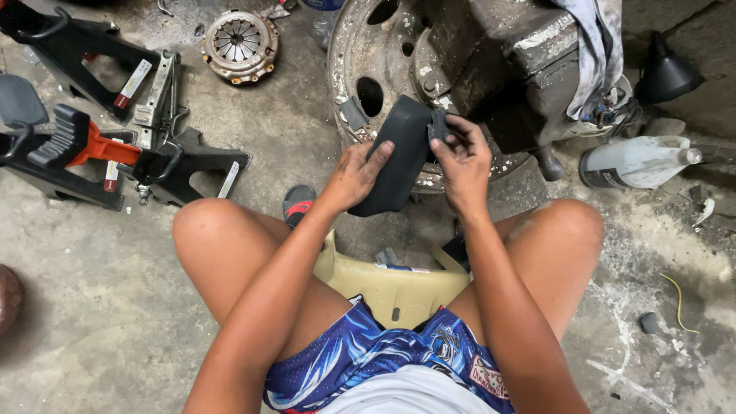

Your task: The person sits on a low stool and repeatedly rubs a black plastic car part with a sanding block. They rotate the part to work different surfaces and edges, then briefly inspect it before continuing to sand.

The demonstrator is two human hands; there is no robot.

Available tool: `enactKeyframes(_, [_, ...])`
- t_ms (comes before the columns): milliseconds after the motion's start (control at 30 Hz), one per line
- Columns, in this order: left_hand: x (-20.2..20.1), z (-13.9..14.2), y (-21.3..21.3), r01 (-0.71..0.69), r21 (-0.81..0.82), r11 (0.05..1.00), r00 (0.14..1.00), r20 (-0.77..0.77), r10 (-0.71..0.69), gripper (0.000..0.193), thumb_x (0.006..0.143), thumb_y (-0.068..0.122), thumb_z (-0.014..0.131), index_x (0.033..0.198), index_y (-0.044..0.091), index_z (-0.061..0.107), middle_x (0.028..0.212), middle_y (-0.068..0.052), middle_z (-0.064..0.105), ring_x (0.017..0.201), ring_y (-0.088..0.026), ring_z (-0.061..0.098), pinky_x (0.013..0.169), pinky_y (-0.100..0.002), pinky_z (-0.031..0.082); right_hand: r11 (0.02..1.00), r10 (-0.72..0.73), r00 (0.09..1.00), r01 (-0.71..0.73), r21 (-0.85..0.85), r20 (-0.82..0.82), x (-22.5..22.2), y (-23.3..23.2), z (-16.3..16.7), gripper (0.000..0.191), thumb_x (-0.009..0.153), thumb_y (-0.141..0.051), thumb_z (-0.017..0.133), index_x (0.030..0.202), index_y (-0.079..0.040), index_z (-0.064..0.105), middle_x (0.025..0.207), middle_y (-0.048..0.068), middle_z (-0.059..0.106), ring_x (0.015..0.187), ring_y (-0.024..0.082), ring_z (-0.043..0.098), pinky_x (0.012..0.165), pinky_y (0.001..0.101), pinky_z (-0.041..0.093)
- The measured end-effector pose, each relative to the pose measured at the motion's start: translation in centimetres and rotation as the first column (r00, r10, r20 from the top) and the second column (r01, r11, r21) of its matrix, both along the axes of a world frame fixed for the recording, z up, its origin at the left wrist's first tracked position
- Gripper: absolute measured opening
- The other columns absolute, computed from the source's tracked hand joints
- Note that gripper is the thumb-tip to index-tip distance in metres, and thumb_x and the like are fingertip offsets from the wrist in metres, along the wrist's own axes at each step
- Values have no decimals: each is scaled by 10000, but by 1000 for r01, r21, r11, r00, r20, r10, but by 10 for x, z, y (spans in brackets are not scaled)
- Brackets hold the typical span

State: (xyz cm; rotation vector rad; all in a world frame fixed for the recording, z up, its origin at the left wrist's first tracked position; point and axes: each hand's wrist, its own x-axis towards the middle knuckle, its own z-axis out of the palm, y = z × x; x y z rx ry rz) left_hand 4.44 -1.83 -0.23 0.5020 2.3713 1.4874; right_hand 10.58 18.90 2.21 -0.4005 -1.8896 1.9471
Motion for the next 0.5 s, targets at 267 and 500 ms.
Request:
enactKeyframes(267, [-1,5,-4,-9,71,997,993,120,1,695,1050,617,347,968,-7,641,826,-187,650,841,-344,645,900,-440,489,997,67,996,-65,33,-54,-13,3,-14,271,1010,-57,725,1247,-17,600,1055,-9,629,938,52,579,856,204,501])
enactKeyframes(500, [8,-3,-5,20,13,1000,1000,-23,-20,694,1073,610,347,887,-17,579,790,-216,561,804,-374,554,818,-461,463,999,47,999,-47,5,17,-15,14,-2,160,1052,-134,652,1177,-46,603,916,-3,650,754,57,580,669,219,487])
